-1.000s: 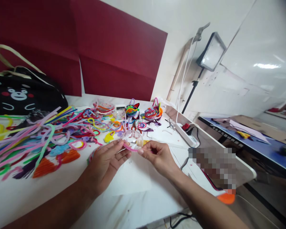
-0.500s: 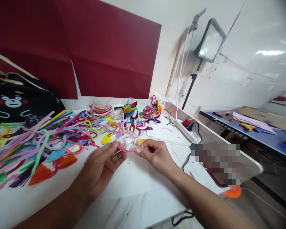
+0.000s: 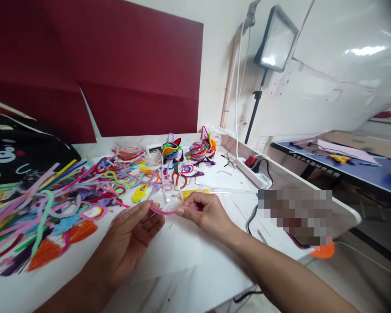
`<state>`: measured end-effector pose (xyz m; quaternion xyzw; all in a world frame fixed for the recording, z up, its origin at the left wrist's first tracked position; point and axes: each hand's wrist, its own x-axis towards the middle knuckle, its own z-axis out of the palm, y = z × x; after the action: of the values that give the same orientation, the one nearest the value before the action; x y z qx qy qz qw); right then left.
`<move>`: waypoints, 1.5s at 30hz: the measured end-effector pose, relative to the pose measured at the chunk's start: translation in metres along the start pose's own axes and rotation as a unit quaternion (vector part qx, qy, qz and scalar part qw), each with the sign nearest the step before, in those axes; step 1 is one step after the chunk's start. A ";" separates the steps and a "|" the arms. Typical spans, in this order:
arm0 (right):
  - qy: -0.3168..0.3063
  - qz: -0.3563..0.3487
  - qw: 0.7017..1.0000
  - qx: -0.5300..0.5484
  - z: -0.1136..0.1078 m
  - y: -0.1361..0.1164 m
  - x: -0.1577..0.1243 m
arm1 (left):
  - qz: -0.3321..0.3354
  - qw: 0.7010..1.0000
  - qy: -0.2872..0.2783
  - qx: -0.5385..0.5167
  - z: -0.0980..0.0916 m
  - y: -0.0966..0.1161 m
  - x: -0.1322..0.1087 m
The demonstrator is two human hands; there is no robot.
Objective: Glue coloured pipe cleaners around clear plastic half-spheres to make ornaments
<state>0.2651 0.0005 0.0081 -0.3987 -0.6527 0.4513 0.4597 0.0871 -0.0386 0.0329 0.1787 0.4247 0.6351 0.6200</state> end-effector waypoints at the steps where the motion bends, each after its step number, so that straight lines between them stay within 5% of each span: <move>1: -0.001 0.002 1.000 0.000 -0.001 0.001 0.000 | 0.000 1.000 0.004 0.001 0.000 0.000 0.000; 30: 0.017 0.010 0.996 0.085 -0.001 0.007 0.001 | -0.012 0.999 -0.020 -0.035 0.000 -0.002 -0.001; 39: -0.087 0.000 0.982 0.169 -0.002 0.001 0.001 | -0.024 0.999 -0.027 -0.041 0.002 0.001 -0.004; 45: -0.093 -0.018 0.984 0.149 -0.002 0.002 0.001 | -0.018 0.998 -0.040 -0.040 -0.001 0.000 -0.005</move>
<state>0.2674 0.0024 0.0063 -0.2701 -0.6253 0.5704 0.4589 0.0871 -0.0432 0.0335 0.1719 0.3767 0.6327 0.6544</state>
